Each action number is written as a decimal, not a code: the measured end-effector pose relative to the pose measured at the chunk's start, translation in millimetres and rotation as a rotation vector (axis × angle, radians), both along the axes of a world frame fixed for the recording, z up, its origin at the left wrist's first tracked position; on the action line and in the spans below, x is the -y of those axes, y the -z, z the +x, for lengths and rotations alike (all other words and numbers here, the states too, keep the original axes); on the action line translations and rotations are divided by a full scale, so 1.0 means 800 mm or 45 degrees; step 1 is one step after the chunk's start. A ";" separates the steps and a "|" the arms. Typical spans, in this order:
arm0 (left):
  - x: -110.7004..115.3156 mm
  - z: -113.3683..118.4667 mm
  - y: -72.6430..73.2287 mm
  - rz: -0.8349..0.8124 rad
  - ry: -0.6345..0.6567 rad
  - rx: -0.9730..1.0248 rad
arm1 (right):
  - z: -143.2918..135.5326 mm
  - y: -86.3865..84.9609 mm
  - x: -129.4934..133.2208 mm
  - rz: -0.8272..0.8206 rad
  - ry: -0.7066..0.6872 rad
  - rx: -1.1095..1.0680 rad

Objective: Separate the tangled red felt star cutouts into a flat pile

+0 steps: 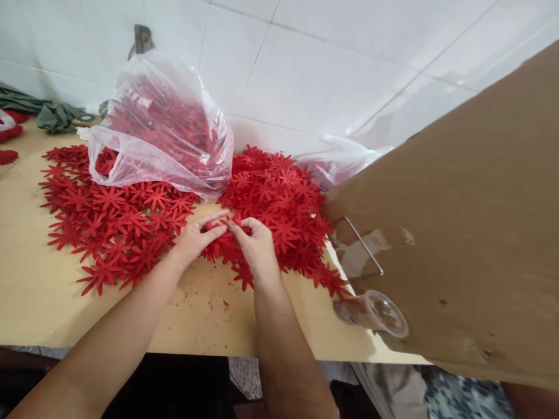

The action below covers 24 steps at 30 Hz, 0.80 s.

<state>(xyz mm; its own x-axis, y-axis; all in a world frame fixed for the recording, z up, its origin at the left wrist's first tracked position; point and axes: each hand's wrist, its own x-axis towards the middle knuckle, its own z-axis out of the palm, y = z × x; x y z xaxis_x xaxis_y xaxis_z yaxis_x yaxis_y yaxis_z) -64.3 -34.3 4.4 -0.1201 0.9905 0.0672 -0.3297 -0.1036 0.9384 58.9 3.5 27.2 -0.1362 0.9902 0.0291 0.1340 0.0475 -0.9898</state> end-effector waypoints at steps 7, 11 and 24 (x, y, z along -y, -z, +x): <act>0.002 0.002 -0.004 0.083 -0.121 -0.086 | -0.010 0.000 0.014 -0.282 -0.266 -0.365; 0.004 0.003 -0.009 0.058 -0.224 -0.141 | 0.002 -0.007 0.011 -0.368 -0.312 -0.379; -0.002 0.004 -0.009 -0.170 -0.070 0.102 | 0.017 -0.010 0.011 -0.262 -0.284 -0.238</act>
